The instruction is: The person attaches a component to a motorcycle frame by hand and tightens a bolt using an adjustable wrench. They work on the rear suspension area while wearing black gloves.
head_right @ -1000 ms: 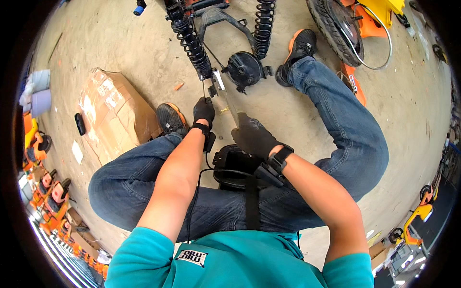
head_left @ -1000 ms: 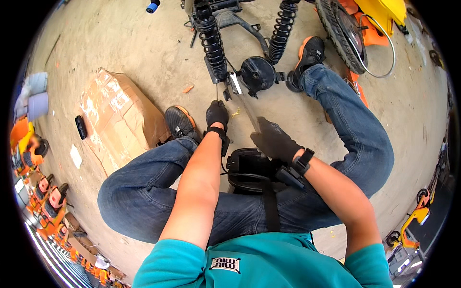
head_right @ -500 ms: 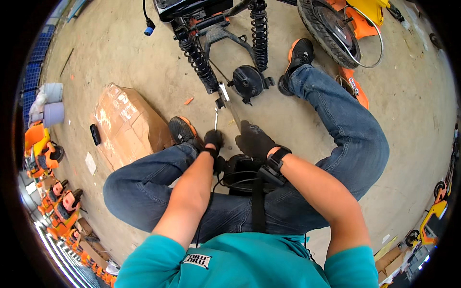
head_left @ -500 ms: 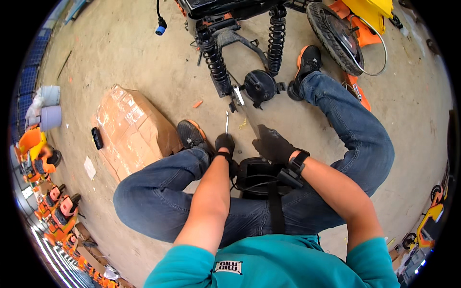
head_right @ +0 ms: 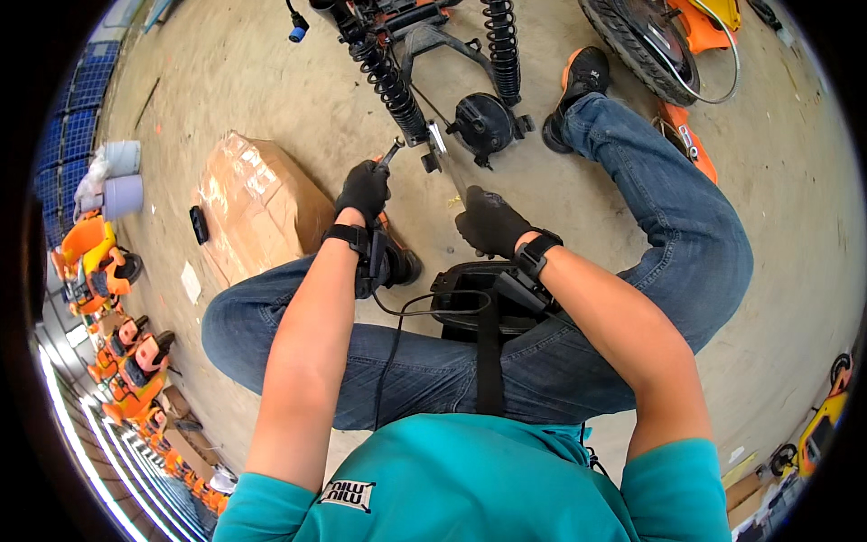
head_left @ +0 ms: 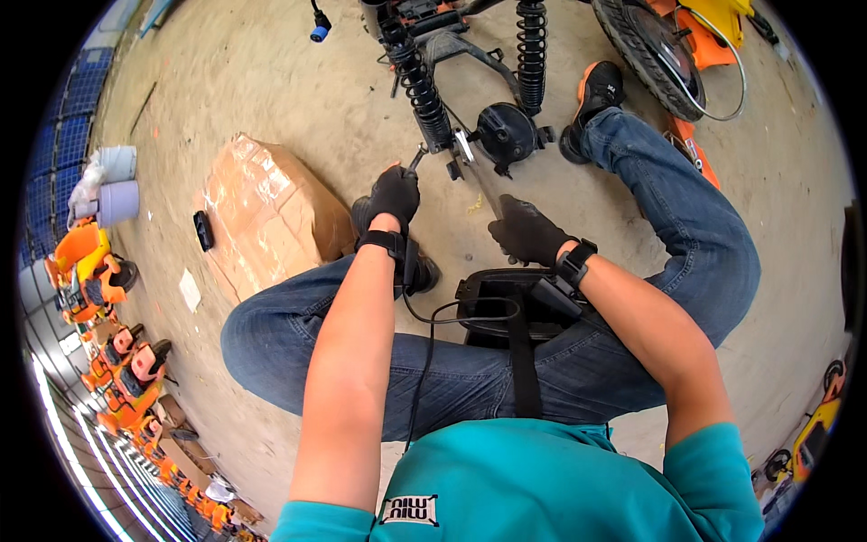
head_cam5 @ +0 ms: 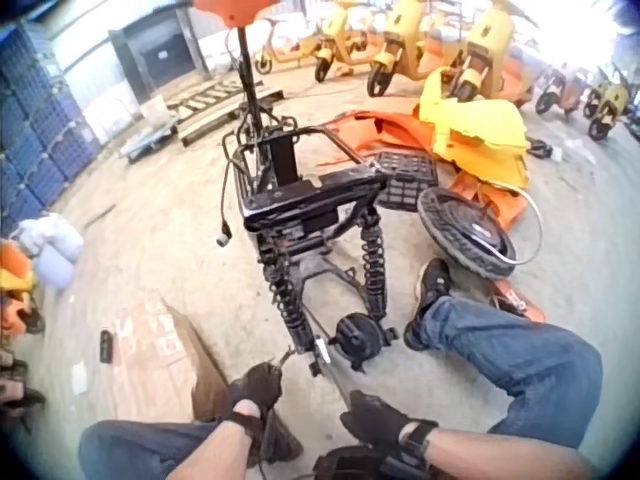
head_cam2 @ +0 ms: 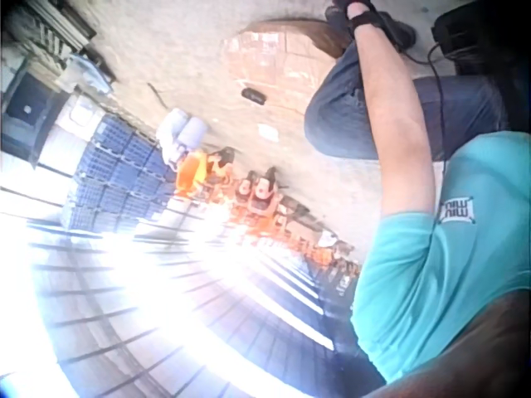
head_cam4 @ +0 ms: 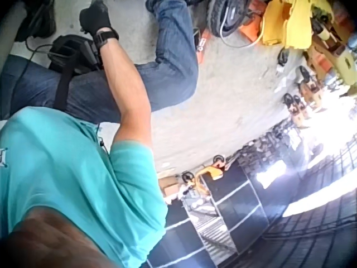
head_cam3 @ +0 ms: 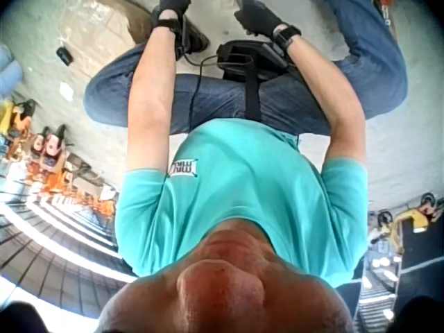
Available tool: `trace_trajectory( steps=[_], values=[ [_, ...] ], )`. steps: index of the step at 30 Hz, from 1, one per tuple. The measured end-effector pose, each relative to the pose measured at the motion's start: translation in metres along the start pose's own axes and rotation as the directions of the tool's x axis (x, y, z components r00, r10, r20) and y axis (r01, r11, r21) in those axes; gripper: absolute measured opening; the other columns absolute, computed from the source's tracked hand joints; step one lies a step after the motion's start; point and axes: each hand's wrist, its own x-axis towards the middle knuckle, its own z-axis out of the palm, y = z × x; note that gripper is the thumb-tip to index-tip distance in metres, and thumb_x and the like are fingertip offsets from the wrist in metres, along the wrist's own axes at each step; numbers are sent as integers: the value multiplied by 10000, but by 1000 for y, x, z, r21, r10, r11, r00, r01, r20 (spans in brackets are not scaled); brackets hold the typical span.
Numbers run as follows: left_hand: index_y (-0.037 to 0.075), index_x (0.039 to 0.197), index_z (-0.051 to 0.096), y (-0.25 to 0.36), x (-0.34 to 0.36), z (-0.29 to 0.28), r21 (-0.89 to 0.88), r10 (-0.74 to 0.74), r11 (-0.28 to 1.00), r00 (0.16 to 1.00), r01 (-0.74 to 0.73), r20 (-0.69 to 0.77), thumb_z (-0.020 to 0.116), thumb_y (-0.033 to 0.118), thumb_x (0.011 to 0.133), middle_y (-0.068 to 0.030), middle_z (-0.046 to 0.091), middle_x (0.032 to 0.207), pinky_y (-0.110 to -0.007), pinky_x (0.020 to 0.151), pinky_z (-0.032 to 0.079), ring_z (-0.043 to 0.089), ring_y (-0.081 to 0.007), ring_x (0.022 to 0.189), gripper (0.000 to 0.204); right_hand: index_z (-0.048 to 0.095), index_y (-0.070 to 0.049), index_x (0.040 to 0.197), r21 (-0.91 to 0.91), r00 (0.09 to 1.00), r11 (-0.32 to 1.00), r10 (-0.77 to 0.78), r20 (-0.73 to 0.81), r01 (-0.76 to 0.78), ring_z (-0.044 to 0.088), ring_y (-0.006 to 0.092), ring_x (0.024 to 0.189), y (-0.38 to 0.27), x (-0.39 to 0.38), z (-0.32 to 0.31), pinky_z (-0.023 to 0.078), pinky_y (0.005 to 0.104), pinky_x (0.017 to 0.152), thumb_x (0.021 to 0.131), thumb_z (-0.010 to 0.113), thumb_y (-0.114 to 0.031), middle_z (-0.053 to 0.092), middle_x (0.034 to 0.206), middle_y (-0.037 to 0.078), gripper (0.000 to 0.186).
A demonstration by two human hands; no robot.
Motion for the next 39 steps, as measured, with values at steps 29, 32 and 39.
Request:
trace_trajectory(
  steps=[29,32,39],
  values=[
    [-16,810,645,67,25,-23,279,212,940,977,-194,-35,490,297,869,-248,638,881,-477,790,482,605,-420,856,354,423,54,940,-20,998,998,60,17,-59,637,335,702,-7,-2,1,484,428,627,867,522,-174,609,730,210,259],
    [-9,806,653,85,9,-19,364,247,891,963,-271,111,442,279,894,-240,646,878,-469,793,488,614,-409,853,368,422,55,943,-37,994,994,107,24,-106,640,341,713,-7,-2,-5,485,430,637,866,521,-170,610,735,222,258],
    [37,878,707,57,-7,18,475,196,801,910,-364,366,506,223,842,-198,670,936,-421,779,514,646,-363,885,276,426,63,954,-42,997,997,67,28,-66,642,349,729,-11,-1,-3,487,434,647,865,520,-167,619,750,234,264]
  ],
)
